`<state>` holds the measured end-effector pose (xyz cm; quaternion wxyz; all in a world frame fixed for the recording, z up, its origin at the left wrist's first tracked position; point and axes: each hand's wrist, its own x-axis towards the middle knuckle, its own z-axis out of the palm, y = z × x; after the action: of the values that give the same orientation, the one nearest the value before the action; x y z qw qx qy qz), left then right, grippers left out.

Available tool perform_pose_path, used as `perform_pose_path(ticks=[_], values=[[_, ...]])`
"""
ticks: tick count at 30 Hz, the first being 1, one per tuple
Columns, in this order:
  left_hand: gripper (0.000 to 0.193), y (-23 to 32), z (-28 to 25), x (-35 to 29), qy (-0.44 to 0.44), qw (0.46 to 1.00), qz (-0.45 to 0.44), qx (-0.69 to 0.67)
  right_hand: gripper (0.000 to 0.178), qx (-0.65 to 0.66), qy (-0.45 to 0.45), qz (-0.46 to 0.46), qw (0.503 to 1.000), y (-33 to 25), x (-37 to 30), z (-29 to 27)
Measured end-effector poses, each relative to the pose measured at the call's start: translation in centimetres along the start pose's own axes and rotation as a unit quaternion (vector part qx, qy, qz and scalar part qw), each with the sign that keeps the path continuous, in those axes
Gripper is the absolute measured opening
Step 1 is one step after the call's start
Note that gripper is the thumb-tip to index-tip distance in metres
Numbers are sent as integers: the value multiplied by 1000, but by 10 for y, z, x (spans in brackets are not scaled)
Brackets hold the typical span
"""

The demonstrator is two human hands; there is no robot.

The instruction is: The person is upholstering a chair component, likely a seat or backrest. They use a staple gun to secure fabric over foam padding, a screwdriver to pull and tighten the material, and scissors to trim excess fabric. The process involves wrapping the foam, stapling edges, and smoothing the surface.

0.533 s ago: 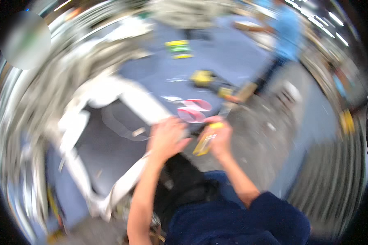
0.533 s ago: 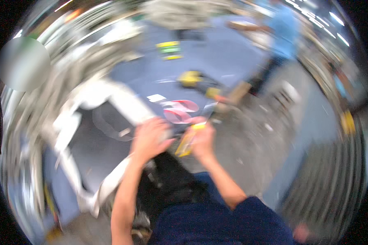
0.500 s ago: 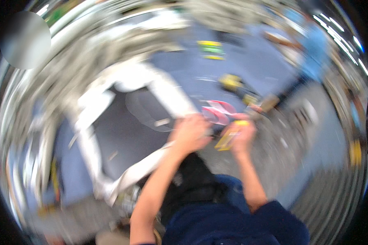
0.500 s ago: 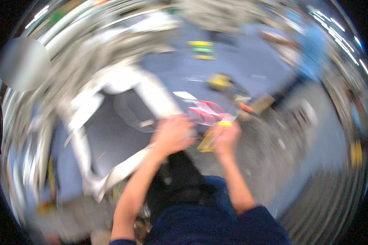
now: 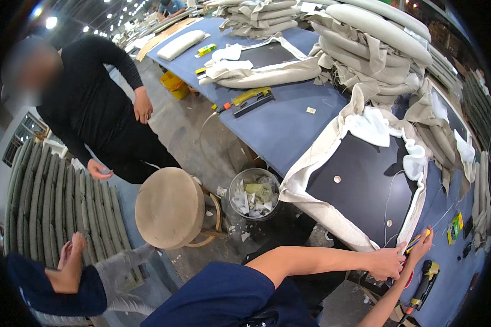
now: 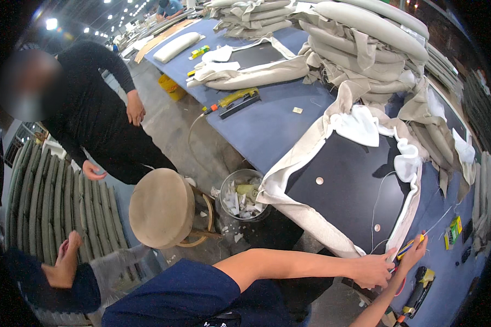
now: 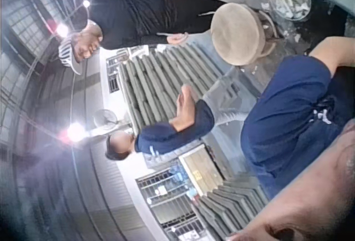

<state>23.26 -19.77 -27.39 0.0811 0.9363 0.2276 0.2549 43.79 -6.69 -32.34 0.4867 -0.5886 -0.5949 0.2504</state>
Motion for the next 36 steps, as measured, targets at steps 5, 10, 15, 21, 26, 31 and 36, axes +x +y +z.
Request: perform_pose_path(ticks=[5, 10, 15, 21, 26, 31, 36], values=[[23, 2, -3, 1, -19, 1000, 8, 11, 37, -40, 38, -37, 998, 20, -2, -2], [27, 0, -3, -6, 51, 998, 17, 34, 38, -123, 41, -83, 988, 14, 0, 2], [95, 14, -79, -75, 0, 982, -133, 136, 36, -137, 54, -67, 987, 4, 2, 11], [105, 36, -133, -203, 3, 947, -275, 168, 37, -163, 78, -66, 981, 19, 4, 0], [69, 37, -163, -271, 351, 829, -414, 134, 38, -141, 82, -121, 979, -18, -2, 0], [54, -16, -174, -293, 498, 595, -612, -153, 45, 14, -49, -62, 997, -40, 1, 42], [44, -36, -162, -298, 513, 457, -513, -515, 53, -222, -58, 31, 973, -52, -4, 55]])
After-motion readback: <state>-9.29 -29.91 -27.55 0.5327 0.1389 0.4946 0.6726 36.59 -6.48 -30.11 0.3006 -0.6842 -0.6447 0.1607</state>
